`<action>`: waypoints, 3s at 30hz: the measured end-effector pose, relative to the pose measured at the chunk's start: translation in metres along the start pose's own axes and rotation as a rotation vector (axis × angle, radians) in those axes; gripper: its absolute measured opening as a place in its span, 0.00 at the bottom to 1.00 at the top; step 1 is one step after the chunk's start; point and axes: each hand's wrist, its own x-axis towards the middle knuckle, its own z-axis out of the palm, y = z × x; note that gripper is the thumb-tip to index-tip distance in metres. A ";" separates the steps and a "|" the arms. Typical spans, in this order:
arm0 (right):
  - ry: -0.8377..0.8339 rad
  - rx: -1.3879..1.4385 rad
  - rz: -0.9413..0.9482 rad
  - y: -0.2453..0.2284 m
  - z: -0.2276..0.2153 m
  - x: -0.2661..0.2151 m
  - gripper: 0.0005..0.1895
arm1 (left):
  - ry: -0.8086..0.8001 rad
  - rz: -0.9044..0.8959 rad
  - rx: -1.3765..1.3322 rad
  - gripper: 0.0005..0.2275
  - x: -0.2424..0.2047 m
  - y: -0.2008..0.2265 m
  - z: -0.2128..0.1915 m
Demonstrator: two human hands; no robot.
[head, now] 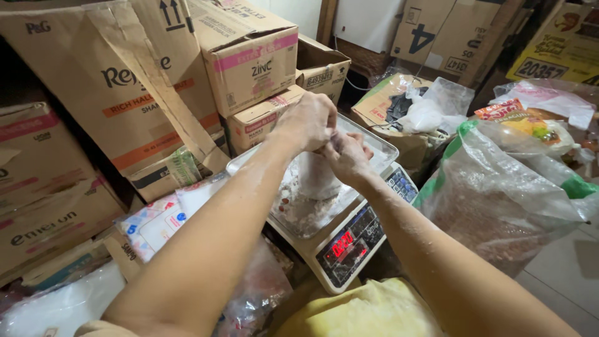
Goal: The person repeatedly scoops grains from a large sack into small plastic bags, places them on a digital scale to measure weight, and ties the bags closed. The process is repeated multiple times in a cluttered storage area.
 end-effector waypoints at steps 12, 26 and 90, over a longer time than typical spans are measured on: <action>0.414 0.233 0.032 -0.004 0.018 0.001 0.17 | 0.273 0.096 -0.262 0.41 0.011 -0.056 0.085; 0.293 1.105 -0.012 -0.054 -0.042 0.022 0.18 | 0.485 -0.070 -0.331 0.41 -0.019 -0.004 0.060; -0.226 0.758 0.184 -0.049 -0.138 -0.023 0.10 | 0.191 0.221 -0.618 0.17 -0.036 -0.011 0.065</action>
